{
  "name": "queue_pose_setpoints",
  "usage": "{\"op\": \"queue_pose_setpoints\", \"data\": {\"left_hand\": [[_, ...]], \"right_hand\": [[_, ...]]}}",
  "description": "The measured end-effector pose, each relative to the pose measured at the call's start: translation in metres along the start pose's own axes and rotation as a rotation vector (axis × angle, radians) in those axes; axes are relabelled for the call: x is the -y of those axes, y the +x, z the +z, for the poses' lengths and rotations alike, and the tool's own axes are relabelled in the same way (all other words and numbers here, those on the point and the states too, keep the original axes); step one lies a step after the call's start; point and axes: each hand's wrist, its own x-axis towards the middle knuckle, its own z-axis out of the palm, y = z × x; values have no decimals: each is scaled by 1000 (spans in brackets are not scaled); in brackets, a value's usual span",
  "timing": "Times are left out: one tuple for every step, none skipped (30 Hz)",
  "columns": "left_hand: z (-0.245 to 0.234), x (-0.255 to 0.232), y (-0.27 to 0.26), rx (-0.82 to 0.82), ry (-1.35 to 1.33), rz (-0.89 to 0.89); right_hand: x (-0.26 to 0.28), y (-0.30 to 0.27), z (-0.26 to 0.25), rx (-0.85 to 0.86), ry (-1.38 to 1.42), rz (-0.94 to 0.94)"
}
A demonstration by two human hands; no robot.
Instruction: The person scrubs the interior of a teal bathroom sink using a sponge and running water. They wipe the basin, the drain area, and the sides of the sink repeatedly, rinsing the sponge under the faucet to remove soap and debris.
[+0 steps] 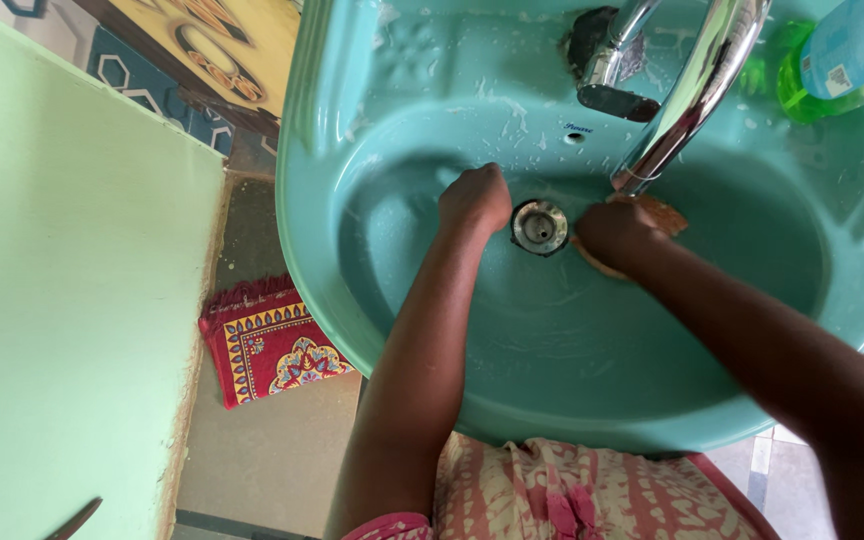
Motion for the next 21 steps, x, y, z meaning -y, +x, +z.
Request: {"op": "queue_pose_setpoints", "data": {"left_hand": [[-1,-1,-2,10,3,-3],[-3,-2,-3,19,5,-7],[-4,-3,-3,23,4,-10],[-4,-3,-3,26,2,-14],[-3,-4,-3,31,-1,-18],[-1,-6,-3,35,3,-17],[0,-6,-3,38,8,-18],[1,-6,-2,41,14,-19],[0,-5,-1,35,13,-18],[-1,-4,0,29,11,-18],[1,-4,0,29,10,-15],[3,-2,0,29,12,-12],[3,-2,1,24,11,-6],[3,-3,2,20,10,0],[3,-3,3,24,9,-5],[3,-4,4,27,9,-10],[4,-4,4,34,8,-16],[4,-4,4,29,1,-18],[3,-3,5,25,-5,-19],[2,-3,5,20,-11,-20],[0,-2,4,4,-18,-27]], "right_hand": [[-8,-6,2,22,51,-14],[-13,-8,4,54,55,26],[-18,-9,6,87,61,69],[-20,-9,8,119,66,113],[-21,-8,10,18,49,133],[-18,-9,14,-83,31,154],[-14,-8,16,-185,14,175],[-7,-6,18,-285,-15,196],[2,-2,18,-387,-42,216],[10,1,18,-489,-70,237],[19,1,21,-509,-152,206],[30,1,23,-527,-233,175],[35,2,22,-548,-320,146],[36,2,20,-640,-351,98],[37,3,16,-732,-382,45],[38,4,13,-823,-414,-9],[38,6,9,-811,-483,-34],[34,7,6,-798,-552,-60],[32,9,3,-784,-621,-85],[29,9,2,-843,-639,-71],[26,8,1,-903,-656,-55]]}}
